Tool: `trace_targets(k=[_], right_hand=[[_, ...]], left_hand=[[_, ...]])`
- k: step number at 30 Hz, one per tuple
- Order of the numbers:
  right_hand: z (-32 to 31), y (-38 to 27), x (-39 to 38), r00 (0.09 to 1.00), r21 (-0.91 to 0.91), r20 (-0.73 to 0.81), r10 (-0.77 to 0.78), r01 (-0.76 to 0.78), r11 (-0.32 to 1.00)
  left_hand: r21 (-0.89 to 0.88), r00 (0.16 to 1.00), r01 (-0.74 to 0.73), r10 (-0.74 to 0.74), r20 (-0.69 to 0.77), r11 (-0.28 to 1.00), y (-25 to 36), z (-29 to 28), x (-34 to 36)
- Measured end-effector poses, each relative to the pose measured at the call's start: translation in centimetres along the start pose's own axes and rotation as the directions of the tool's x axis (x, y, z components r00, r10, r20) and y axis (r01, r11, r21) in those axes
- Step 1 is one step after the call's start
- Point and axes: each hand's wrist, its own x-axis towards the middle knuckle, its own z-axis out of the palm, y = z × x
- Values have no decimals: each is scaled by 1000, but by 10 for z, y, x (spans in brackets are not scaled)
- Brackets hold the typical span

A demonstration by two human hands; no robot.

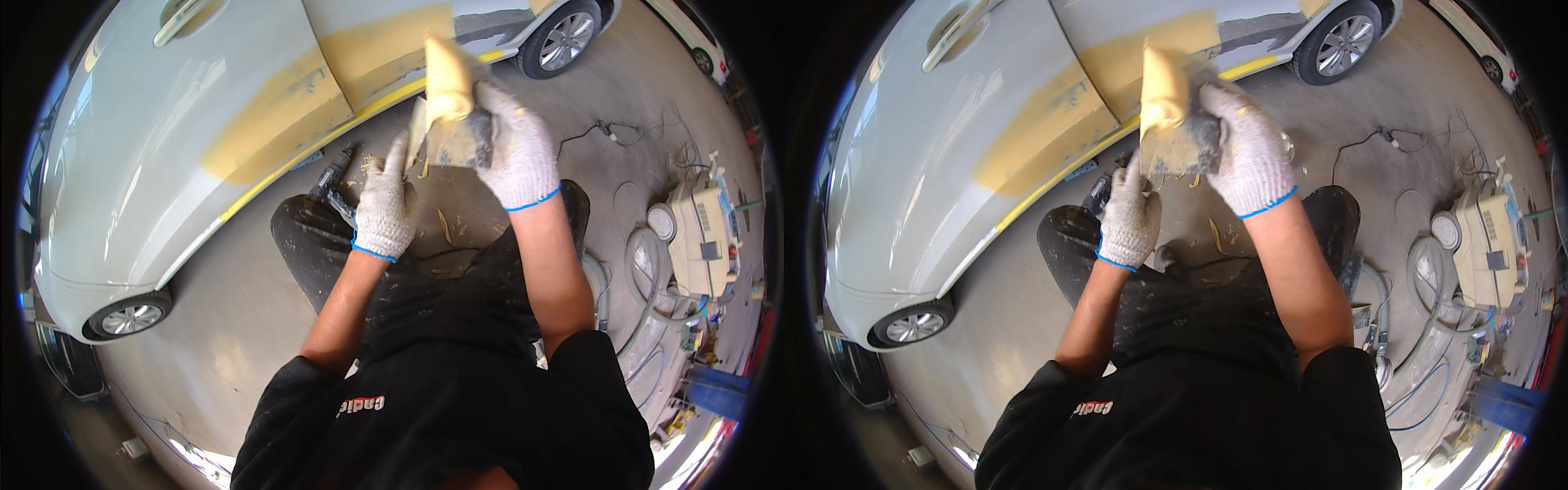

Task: The person applies yellow body filler to a car's side panel using a small metal spreader and a larger flexible spreader. They smooth the filler across the surface and blend the edges.

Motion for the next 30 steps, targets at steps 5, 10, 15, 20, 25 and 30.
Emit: trace_targets(k=[5,10,15,20,25,30], right_hand=[[-1,-18,5,821,-503,152,-551,544,672],[5,2,9,929,-496,300,-219,348,796],[9,-14,4,723,-772,635,-273,601,-207],[20,23,-32,542,-505,837,-73,717,-480],[25,13,-21,610,-719,683,-401,659,-222],[23,7,-25,649,-670,741,-171,697,-255]], left_hand=[[-715,887,462,-282,365,526,13,-46,1],[-652,939,329,-164,302,683,17,-59,2],[-708,969,243,-132,209,663,1,-53,-4],[-699,961,269,-138,240,662,19,-58,5],[-707,986,163,-84,146,688,8,-40,2],[-589,936,331,-178,304,737,14,-53,1]])
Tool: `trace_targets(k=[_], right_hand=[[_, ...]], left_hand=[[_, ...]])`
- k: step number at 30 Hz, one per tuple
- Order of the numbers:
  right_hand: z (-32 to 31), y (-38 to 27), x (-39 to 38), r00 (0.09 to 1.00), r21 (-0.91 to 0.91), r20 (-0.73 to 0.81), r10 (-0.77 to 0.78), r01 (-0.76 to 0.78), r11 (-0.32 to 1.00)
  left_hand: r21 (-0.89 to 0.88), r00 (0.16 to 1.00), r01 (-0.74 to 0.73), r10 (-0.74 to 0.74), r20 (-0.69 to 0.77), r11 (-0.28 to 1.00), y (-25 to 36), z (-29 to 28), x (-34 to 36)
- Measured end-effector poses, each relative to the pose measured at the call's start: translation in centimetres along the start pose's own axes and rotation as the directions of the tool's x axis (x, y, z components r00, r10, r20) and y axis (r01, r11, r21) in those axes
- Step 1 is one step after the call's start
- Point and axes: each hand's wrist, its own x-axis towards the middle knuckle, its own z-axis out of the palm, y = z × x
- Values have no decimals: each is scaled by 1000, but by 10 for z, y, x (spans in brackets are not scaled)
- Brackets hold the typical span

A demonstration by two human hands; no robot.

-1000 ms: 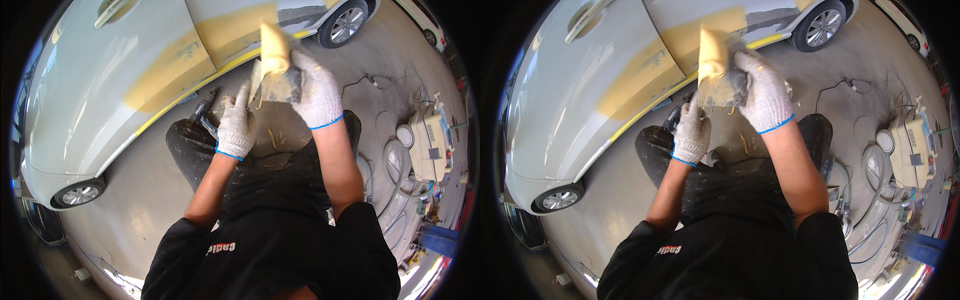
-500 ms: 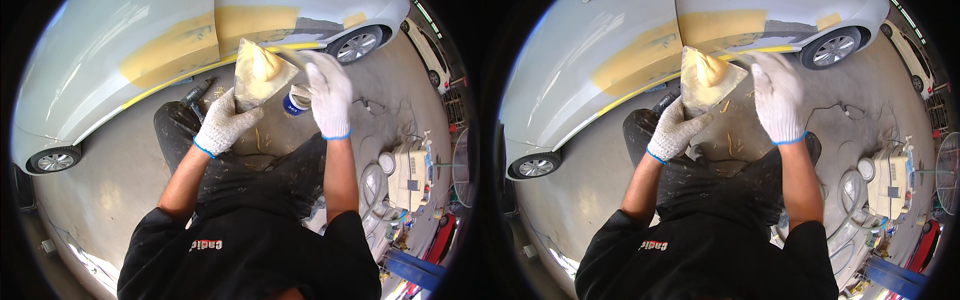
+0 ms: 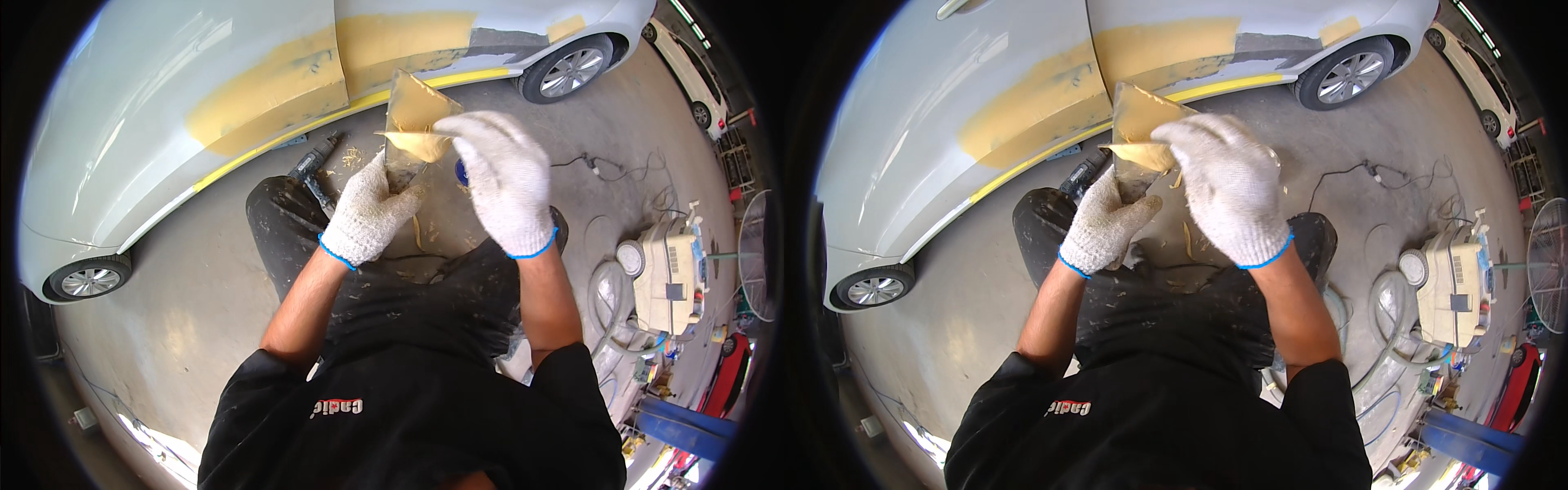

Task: The person applies yellow body filler to a car's side panel using a small metal spreader and a larger flexible spreader. They smooth the filler across the surface and blend the edges.

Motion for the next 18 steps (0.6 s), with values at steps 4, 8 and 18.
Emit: trace_targets(k=[4,8,18], right_hand=[[-19,9,19,980,175,-197,-39,75,982],[-2,41,13,983,125,-61,174,-165,978],[46,30,-27,546,868,494,677,-363,-340]], left_hand=[[-164,996,82,-75,51,983,25,4,-10],[-183,987,150,-138,81,971,35,6,-9],[651,685,-437,699,-207,621,-24,7,33]])
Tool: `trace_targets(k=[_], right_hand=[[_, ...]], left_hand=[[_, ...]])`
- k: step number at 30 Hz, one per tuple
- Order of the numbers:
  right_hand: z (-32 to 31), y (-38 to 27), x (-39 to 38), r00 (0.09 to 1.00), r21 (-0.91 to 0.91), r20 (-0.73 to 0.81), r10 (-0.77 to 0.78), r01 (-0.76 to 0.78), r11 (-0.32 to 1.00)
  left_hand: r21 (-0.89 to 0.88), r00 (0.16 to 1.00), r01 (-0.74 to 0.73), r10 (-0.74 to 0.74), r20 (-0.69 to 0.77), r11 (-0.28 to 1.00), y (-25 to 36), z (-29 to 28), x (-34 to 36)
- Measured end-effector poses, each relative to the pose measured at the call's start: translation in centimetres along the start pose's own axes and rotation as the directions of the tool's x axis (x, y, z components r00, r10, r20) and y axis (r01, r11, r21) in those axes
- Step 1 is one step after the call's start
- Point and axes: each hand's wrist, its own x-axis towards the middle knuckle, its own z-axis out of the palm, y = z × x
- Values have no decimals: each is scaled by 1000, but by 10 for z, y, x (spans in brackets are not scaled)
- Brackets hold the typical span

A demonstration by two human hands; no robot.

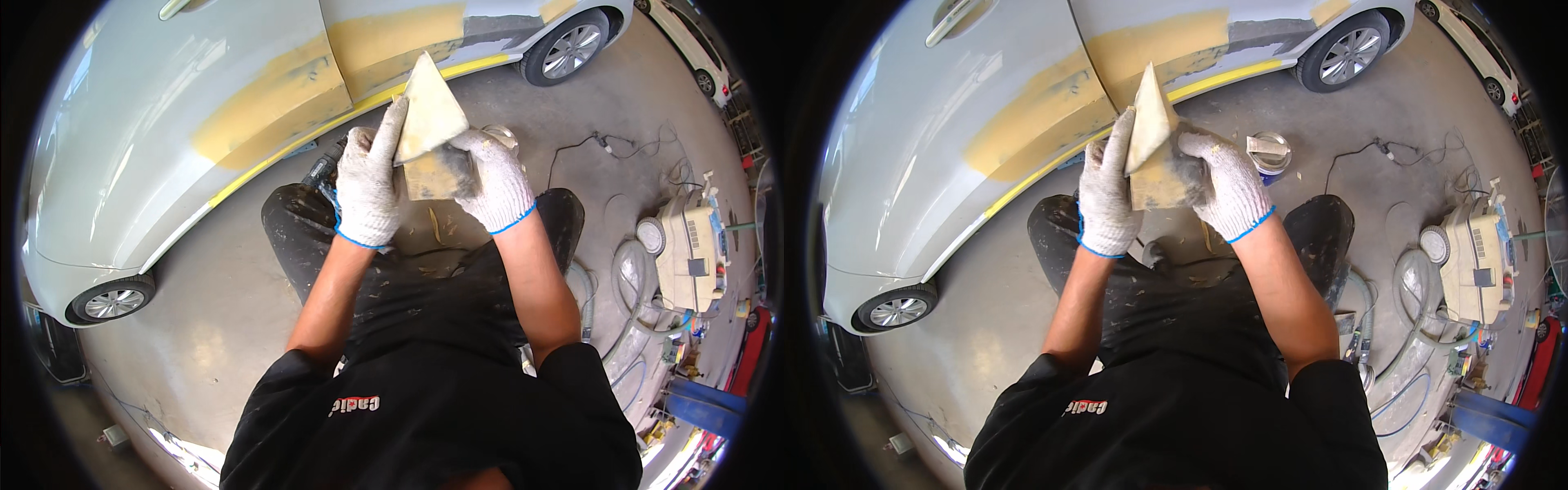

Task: The person applies yellow body filler to a car's side panel using a small metal spreader and a larger flexible spreader. They smooth the filler across the surface and blend the edges.

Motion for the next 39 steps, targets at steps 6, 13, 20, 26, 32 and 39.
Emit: trace_targets(k=[6,13,20,26,32,39], right_hand=[[-1,-25,7,992,113,10,-129,127,985],[17,-64,9,620,-449,311,-720,764,464],[11,-60,19,717,-759,596,-361,650,40],[32,-25,-15,538,-678,720,-439,681,-277],[52,-30,-25,518,-754,612,-597,609,-246],[43,-45,-17,464,-614,751,-469,752,-239]], left_hand=[[83,972,189,-199,127,978,-2,26,-36],[-532,637,766,-534,556,360,3,-10,-27],[-501,745,665,-439,502,554,10,-31,-7],[-588,764,645,-413,496,487,19,-29,-1],[-686,943,326,-174,283,650,-2,-8,-3],[-482,635,772,-463,618,415,36,-35,5]])
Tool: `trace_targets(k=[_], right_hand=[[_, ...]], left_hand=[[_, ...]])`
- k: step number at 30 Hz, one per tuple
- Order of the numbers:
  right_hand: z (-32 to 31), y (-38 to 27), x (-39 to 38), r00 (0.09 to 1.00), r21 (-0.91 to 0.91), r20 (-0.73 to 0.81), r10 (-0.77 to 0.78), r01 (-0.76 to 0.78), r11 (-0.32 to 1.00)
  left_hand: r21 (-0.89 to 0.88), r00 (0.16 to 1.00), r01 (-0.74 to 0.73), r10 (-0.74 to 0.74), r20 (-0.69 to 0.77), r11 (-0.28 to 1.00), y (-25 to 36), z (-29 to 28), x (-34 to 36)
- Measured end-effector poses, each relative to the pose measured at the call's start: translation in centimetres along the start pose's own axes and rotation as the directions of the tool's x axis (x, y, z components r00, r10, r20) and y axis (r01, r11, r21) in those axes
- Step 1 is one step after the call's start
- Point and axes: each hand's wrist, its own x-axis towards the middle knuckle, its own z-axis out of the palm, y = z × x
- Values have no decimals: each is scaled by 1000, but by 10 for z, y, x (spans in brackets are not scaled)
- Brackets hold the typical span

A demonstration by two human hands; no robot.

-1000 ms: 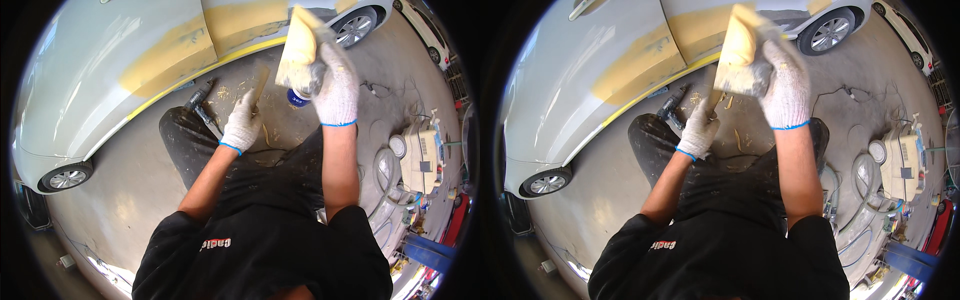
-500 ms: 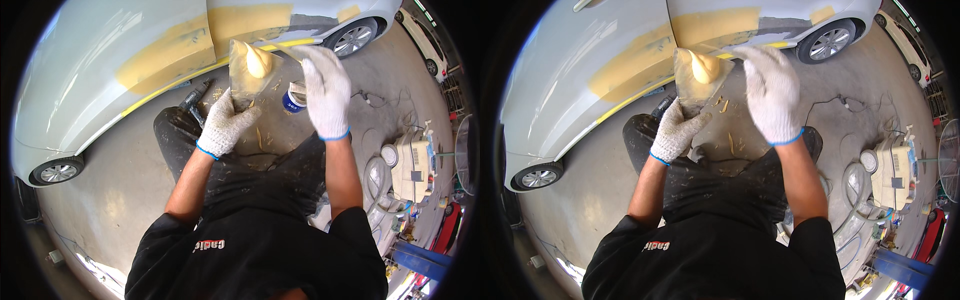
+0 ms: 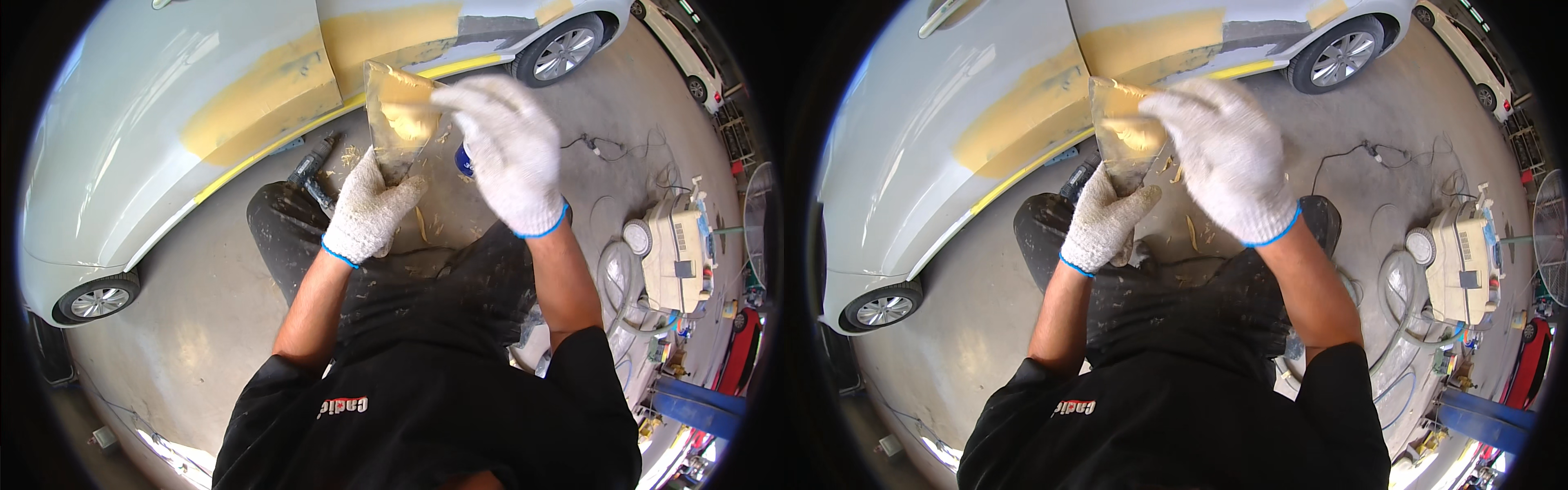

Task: The person applies yellow body filler to a car's side panel using a small metal spreader and a larger flexible spreader. They smooth the filler across the surface and blend the edges.

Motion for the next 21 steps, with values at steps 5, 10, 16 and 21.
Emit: trace_targets(k=[5,10,16,21], right_hand=[[-8,22,16,997,41,51,56,-58,997],[-12,37,6,998,-291,-56,32,-47,955],[20,2,-30,986,27,134,104,-109,994],[-6,-2,-13,993,-137,-45,107,-112,984]], left_hand=[[-25,1000,12,-11,29,1000,9,3,-6],[-65,1000,5,-5,7,998,7,2,-7],[0,994,-110,110,-13,994,-17,0,12],[-29,993,-104,105,52,994,-5,12,4]])
